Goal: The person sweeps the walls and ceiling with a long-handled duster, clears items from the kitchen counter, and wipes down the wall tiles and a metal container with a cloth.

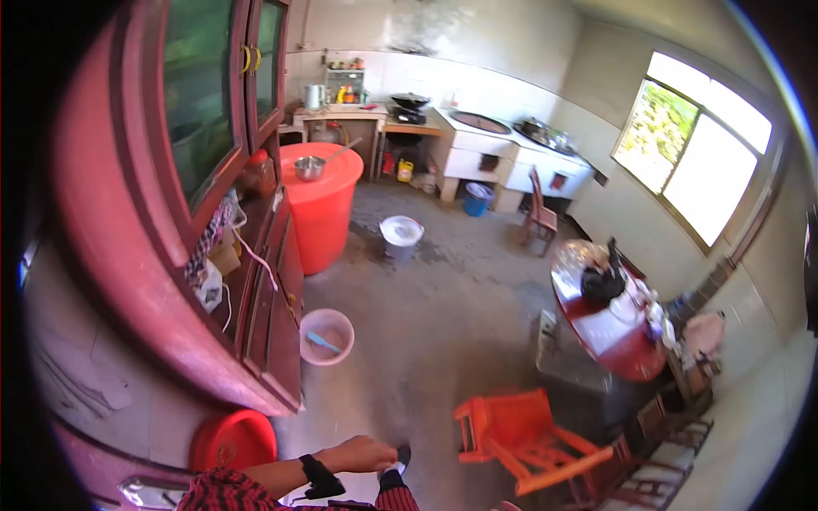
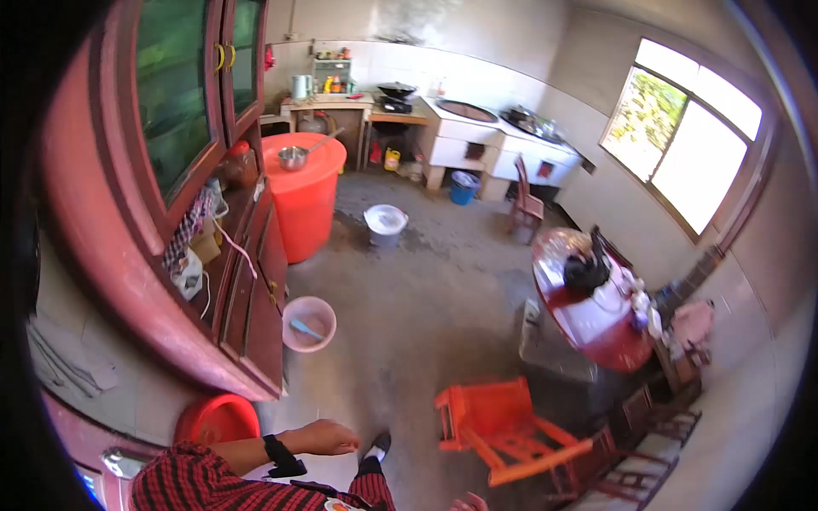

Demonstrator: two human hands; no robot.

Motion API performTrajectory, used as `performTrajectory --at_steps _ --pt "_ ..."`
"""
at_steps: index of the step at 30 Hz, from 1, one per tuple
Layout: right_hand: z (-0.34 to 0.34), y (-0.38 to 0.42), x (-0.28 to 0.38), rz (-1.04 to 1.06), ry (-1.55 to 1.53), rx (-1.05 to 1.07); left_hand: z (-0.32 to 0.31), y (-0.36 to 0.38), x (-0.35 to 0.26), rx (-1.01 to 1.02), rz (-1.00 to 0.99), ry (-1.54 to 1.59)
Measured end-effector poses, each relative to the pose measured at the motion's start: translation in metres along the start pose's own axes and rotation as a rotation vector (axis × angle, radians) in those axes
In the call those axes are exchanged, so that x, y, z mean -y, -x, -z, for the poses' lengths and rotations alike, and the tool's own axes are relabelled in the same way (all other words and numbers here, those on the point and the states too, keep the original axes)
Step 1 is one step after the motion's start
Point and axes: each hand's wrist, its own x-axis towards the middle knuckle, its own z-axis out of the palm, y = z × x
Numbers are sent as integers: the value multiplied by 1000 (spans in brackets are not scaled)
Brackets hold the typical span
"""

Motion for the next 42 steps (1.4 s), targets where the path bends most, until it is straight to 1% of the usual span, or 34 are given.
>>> performTrajectory --at_steps 1,5,7,10,12,13,14,16,17,18,19,20,21,24,25,27,28,30,33,36,37,40,42 --pt "-24 -40 30 26 11 88 17 -13 20 16 93 2" --pt "-110 -147 144 70 53 373 90 -45 65 22 361 45" --pt "-147 -200 192 84 104 504 114 -58 91 -41 429 100" --pt "-198 -288 264 117 271 758 144 -89 147 -174 544 138" --pt "-226 -350 305 148 397 807 169 -115 180 -236 638 131" --pt "-239 -375 321 156 451 825 182 -132 199 -220 667 108" --pt "-253 -394 338 138 411 805 195 -150 220 -233 670 117" --pt "-283 -436 386 113 342 751 231 -202 261 -268 656 136" --pt "-288 -460 399 90 297 713 255 -228 272 -299 634 93" --pt "-300 -476 424 90 311 716 283 -255 282 -308 600 53" --pt "-313 -492 450 96 319 720 297 -284 306 -289 587 85" --pt "-323 -509 471 99 322 721 327 -313 311 -305 568 119" --pt "-326 -537 485 140 313 750 357 -342 317 -314 551 153" --pt "-340 -618 538 172 317 703 418 -426 362 -231 511 89" --pt "-342 -651 554 206 348 697 437 -456 380 -210 520 86" --pt "-347 -720 585 205 344 641 469 -508 413 -186 551 81" --pt "-352 -755 602 207 346 626 482 -530 426 -217 555 125" --pt "-370 -829 646 252 397 680 522 -578 454 -325 566 190" --pt "-406 -920 710 264 503 783 559 -633 491 -450 655 318" --pt "-470 -976 767 275 647 917 617 -667 494 -444 710 329" --pt "-488 -1007 777 287 647 996 635 -678 501 -479 729 329" --pt "-555 -1076 814 237 667 1169 681 -709 539 -638 802 437" --pt "-596 -1107 837 272 680 1207 705 -731 572 -780 771 529"
